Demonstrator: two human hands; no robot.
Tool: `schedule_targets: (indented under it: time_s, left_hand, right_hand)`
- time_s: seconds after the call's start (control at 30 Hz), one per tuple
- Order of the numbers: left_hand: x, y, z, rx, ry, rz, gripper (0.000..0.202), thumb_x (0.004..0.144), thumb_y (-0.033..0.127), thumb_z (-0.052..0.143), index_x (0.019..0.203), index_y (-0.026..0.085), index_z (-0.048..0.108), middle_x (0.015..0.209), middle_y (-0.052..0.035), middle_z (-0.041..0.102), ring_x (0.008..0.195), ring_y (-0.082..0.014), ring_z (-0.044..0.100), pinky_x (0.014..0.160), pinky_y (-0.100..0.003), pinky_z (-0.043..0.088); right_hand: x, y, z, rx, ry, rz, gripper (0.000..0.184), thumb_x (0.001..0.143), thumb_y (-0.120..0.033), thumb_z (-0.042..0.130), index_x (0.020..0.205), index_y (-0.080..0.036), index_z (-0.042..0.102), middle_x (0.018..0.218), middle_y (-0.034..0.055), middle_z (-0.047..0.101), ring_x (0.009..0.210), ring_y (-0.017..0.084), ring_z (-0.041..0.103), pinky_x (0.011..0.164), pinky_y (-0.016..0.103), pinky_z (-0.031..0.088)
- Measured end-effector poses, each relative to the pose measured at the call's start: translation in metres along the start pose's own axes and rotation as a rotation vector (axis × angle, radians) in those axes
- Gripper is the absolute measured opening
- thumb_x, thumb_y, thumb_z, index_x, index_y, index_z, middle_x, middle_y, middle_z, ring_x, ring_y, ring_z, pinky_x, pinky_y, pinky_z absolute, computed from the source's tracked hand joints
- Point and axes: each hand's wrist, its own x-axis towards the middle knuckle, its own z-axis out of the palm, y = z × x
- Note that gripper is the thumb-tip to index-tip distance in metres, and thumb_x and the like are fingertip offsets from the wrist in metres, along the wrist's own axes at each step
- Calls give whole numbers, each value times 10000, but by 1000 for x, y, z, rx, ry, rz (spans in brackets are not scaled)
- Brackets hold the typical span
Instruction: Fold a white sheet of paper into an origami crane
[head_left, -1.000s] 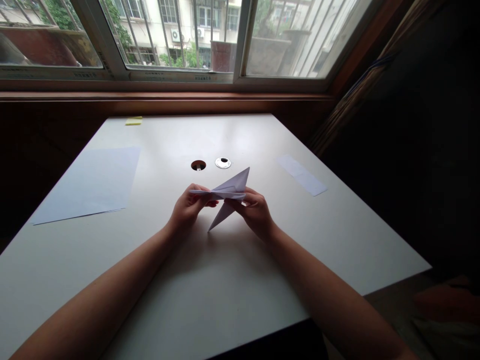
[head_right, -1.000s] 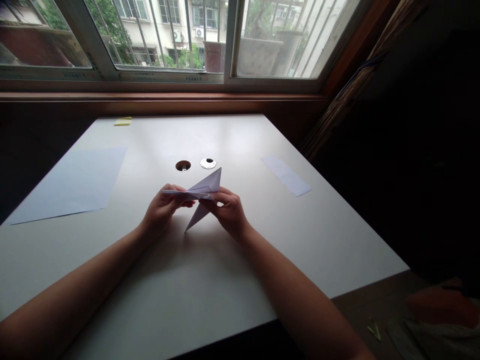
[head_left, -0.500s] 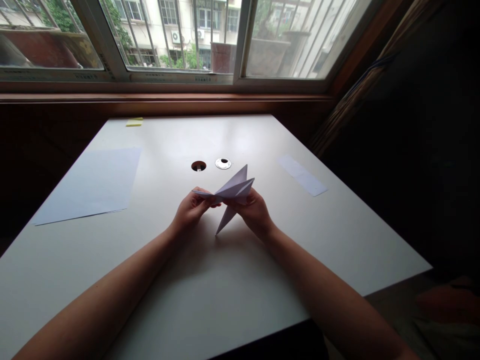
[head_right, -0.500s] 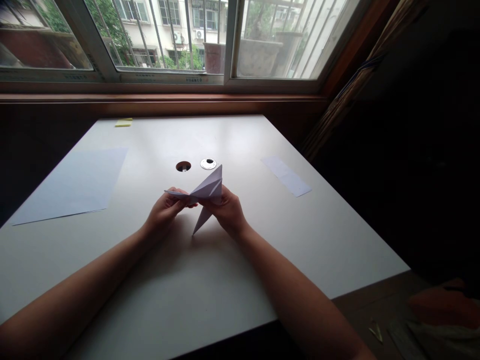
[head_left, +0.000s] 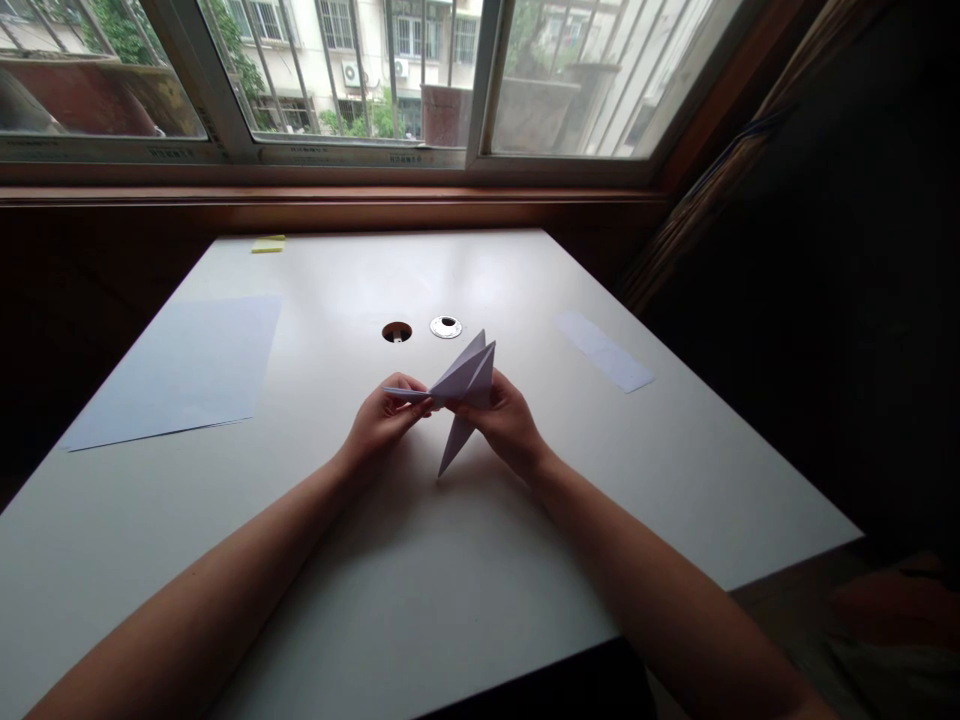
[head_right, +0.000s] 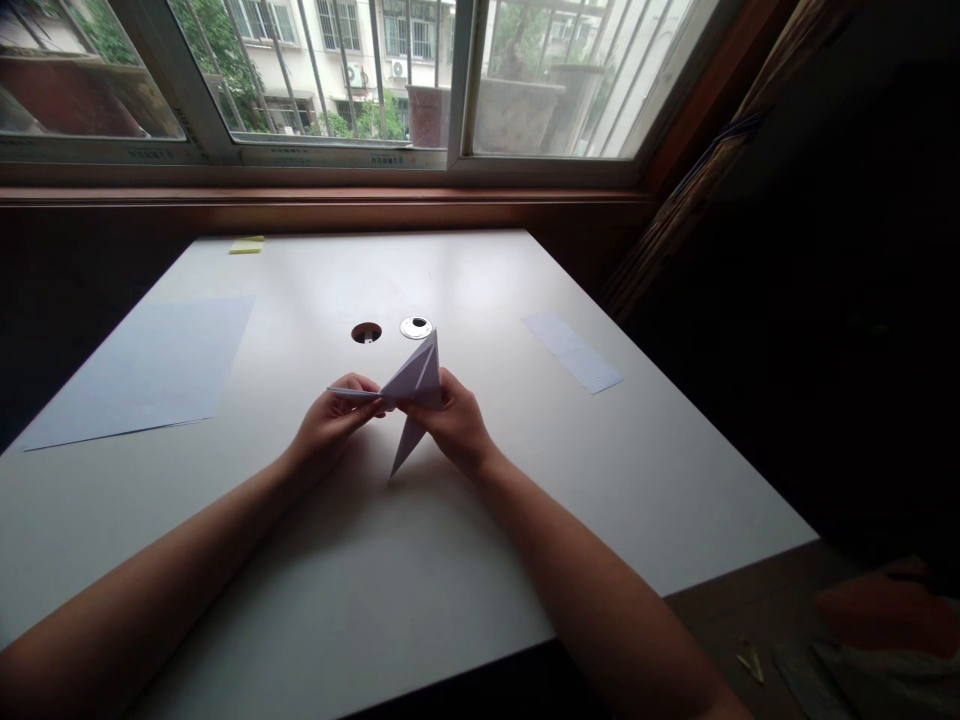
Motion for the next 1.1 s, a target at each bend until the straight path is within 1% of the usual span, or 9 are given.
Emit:
schedule_targets:
  time_s: [0.13,0.27,0.43,0.6,0.7,0.93,1.1]
  left_hand:
    - [0,-4,-2,-25,24,-54,215,842,339,747,829,157,633,825,-48,663,796,-175,639,743,-307,495]
    - [1,-6,-3,-93,13,-110,228,826,347,762,844,155,641,812,-61,696,813,-200,666,766,-330,502]
    - [2,-3,-2,-95,-4,-105,222,809,341,777,815,151,662,805,-53,705,822,-193,660,781,-317,478]
    - [2,-2,-1,-71,-16,-104,217,813,343,775,823,155,668,807,-45,698,811,-184,654,774,-310,473]
    - [1,-4,-1,-41,-3,-88,226,822,353,764,831,152,661,811,-47,681,811,-185,645,761,-311,470]
    - [0,-5,-1,-70,22,-85,242,819,347,767,840,156,620,833,-48,685,798,-174,625,743,-302,462]
    - [0,-7,-3,-56,14,-76,252,829,355,757,836,158,601,799,-43,676,781,-173,623,728,-301,458]
  right_hand:
    - [0,0,0,23,5,-8,330,718,-387,833,928,-206,654,862,11,678,804,187,620,736,340,530]
    - [-1,0,0,61,-11,-1,323,717,-374,837,918,-204,649,840,9,679,789,189,629,734,351,536]
    - [-2,-1,0,92,-40,11,359,717,-383,838,965,-213,641,891,28,703,842,222,663,781,396,550]
    - [-1,0,-1,69,-32,11,374,695,-372,851,966,-214,649,906,27,700,858,217,651,786,379,544]
    - [-1,0,-2,70,-40,24,374,700,-363,844,984,-213,652,927,29,698,876,219,648,805,384,544]
    - [1,-1,-3,91,-25,48,392,685,-353,857,987,-212,651,924,23,688,870,207,636,792,369,536]
    - [1,-2,-4,107,-34,52,388,688,-342,859,986,-207,650,918,20,684,862,198,634,784,354,531]
